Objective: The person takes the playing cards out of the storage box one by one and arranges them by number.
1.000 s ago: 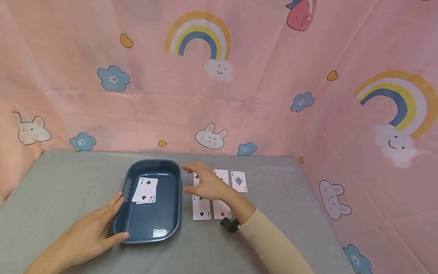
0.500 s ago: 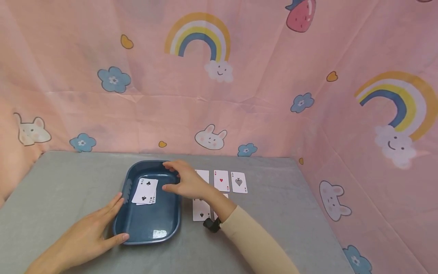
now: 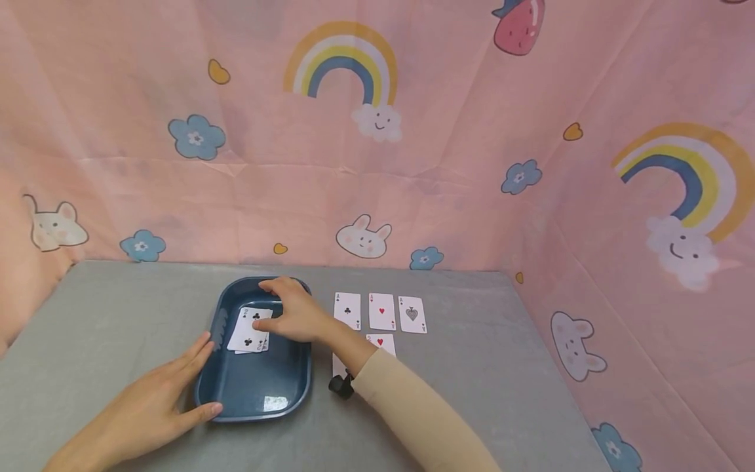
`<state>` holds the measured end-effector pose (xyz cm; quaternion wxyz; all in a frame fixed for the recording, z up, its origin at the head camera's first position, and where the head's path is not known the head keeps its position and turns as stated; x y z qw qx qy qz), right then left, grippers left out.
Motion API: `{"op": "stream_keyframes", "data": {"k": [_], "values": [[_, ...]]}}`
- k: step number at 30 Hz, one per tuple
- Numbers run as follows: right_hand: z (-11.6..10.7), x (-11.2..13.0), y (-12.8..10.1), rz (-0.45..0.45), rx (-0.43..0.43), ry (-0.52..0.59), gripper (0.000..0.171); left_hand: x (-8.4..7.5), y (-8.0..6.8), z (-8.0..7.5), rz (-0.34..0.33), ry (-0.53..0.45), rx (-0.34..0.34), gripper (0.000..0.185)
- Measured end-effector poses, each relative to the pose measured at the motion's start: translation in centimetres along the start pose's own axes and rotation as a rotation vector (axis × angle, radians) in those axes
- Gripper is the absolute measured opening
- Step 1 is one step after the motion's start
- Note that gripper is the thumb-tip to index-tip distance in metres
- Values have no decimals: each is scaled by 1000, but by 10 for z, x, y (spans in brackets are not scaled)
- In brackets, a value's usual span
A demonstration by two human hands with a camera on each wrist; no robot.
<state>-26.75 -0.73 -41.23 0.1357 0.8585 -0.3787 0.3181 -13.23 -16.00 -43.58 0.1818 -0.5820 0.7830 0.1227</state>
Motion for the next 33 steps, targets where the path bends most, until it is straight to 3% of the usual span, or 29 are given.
{"op": "stream_keyframes", "data": {"k": [13, 17, 23, 33], "values": [[26, 1, 19, 57, 93, -124, 85, 1, 1, 3, -21, -7, 40, 111], [34, 1, 26, 62, 123, -187, 90, 2, 1, 2, -9, -8, 30, 111], [49, -6, 36, 87, 182, -185, 94, 1, 0, 0, 11, -11, 6, 109], [57, -10, 38, 126, 193, -281, 100, 1, 1, 1, 6, -16, 20, 109]]}}
Point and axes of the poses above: each hand's wrist, its own y-axis towards the middle knuckle, its own z-axis out of the palm, x = y × z, the point moved 9 cm from there along y, towards the middle knuckle, and after that the axes turned 2 degrees about x, right-handed, at the moved point
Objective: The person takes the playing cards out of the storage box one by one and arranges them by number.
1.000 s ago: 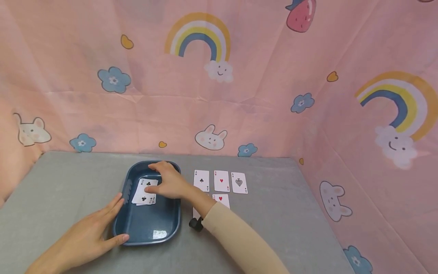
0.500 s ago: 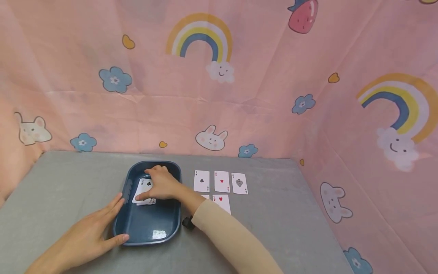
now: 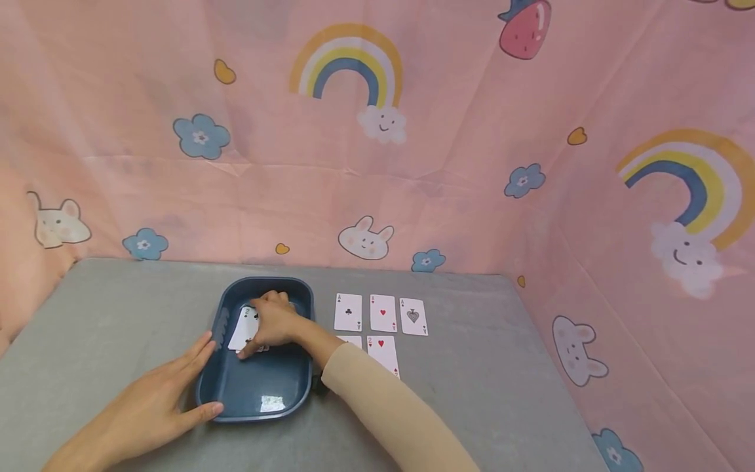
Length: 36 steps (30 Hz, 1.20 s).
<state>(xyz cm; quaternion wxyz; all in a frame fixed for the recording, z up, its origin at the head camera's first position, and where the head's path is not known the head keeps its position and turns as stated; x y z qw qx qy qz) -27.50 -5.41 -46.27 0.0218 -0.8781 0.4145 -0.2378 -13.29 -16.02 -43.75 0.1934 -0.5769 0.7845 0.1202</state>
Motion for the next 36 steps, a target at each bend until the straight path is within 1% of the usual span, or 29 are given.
{"op": "stream_keyframes", "data": {"k": [4, 9, 16, 26, 33, 36], "values": [[2, -1, 1, 17, 4, -43, 100, 0, 0, -1, 2, 5, -9, 109], [4, -2, 1, 27, 4, -55, 97, 0, -1, -2, 8, 0, -11, 108], [6, -3, 3, 16, 4, -60, 92, -2, -1, -3, 13, 0, -14, 108], [5, 2, -1, -11, 9, -51, 85, -1, -1, -3, 7, -8, -6, 108], [5, 4, -2, -21, 22, -90, 85, -1, -3, -4, 18, -9, -21, 106], [3, 4, -3, -22, 22, -88, 86, -2, -3, -4, 20, -12, -21, 106]]}}
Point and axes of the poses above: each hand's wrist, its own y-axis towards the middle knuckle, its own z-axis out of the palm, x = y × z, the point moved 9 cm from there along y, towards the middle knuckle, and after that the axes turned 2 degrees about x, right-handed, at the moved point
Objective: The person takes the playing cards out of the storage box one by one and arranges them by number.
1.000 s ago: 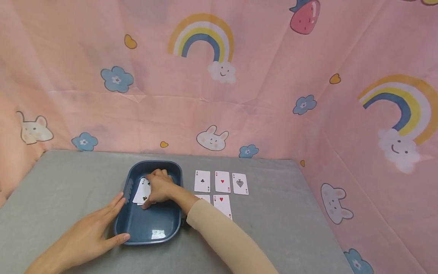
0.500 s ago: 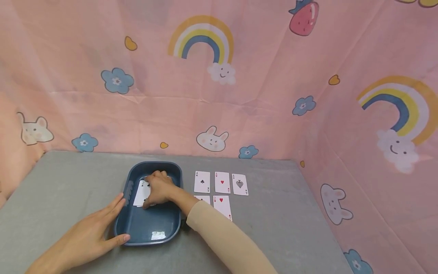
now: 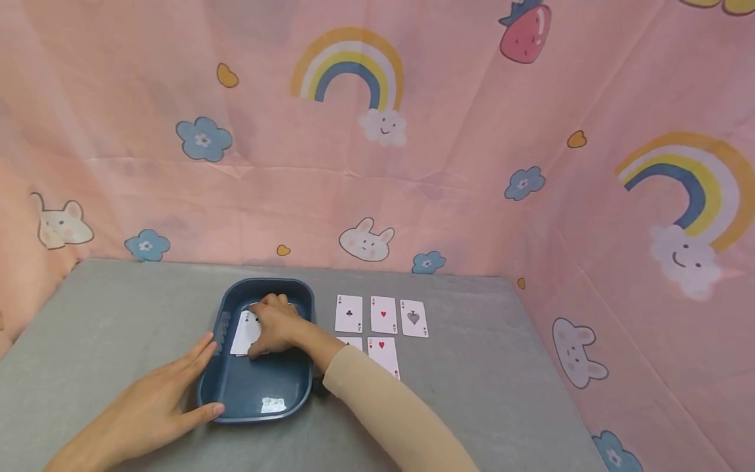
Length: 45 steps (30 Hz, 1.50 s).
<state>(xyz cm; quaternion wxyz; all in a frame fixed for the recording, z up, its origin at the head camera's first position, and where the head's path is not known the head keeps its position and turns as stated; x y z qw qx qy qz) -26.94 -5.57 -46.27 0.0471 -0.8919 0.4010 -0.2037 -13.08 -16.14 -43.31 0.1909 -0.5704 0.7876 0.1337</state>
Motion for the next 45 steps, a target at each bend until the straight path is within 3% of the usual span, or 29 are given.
{"op": "stream_keyframes", "data": {"k": [15, 26, 45], "values": [[-22, 1, -15, -40, -23, 43, 84, 2, 2, 4, -35, 4, 34, 110], [-28, -2, -25, -57, -31, 34, 84, 2, 3, 5, -42, 16, 38, 111], [-34, -7, -34, -64, -11, 120, 84, 2, 4, 5, -46, 24, 35, 112]]}}
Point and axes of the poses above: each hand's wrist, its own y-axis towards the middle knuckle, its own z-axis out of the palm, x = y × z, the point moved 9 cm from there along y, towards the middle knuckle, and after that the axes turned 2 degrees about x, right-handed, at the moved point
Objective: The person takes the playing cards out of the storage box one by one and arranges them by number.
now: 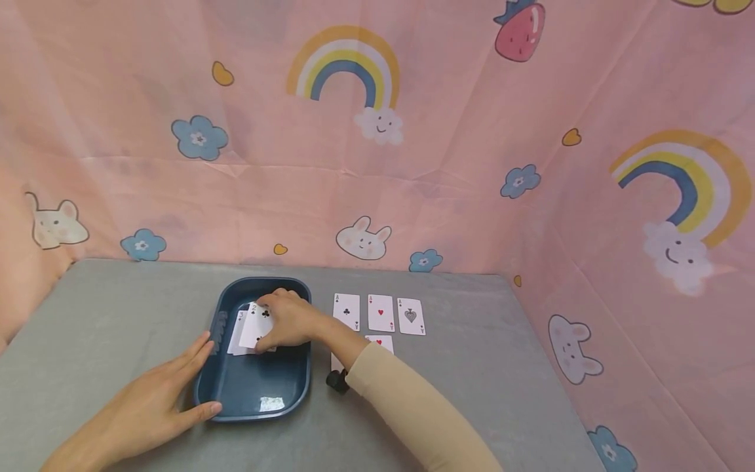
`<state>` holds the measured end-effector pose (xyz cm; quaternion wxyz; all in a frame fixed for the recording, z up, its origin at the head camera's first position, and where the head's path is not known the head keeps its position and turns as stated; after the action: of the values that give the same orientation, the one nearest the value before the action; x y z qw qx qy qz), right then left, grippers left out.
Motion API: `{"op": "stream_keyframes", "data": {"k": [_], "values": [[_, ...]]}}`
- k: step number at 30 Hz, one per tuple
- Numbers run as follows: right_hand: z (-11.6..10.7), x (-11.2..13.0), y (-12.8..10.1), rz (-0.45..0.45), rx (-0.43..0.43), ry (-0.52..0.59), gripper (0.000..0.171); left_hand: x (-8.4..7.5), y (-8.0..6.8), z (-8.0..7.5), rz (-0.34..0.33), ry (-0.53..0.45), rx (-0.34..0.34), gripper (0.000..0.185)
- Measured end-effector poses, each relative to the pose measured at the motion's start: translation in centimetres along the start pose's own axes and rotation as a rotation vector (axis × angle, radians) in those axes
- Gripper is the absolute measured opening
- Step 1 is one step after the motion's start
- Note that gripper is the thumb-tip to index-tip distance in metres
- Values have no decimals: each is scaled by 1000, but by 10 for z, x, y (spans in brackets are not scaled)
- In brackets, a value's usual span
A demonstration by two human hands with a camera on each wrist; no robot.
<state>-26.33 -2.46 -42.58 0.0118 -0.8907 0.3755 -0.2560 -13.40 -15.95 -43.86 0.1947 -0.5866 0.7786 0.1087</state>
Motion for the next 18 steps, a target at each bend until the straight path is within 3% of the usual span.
{"op": "stream_keyframes", "data": {"k": [9, 18], "values": [[-6, 0, -6, -33, -10, 61, 80, 1, 1, 1, -15, 10, 9, 113], [-17, -4, -16, -60, -32, 191, 79, -1, 0, 1, -13, 7, 7, 112]]}}
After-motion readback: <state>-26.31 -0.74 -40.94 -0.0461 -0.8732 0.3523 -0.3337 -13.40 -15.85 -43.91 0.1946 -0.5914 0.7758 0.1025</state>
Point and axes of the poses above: each hand's wrist, its own y-axis towards the middle knuckle, its own z-axis out of the palm, x = y × z, the point moved 9 cm from there along y, towards the middle knuckle, and after that the axes turned 2 degrees about x, right-handed, at the moved point
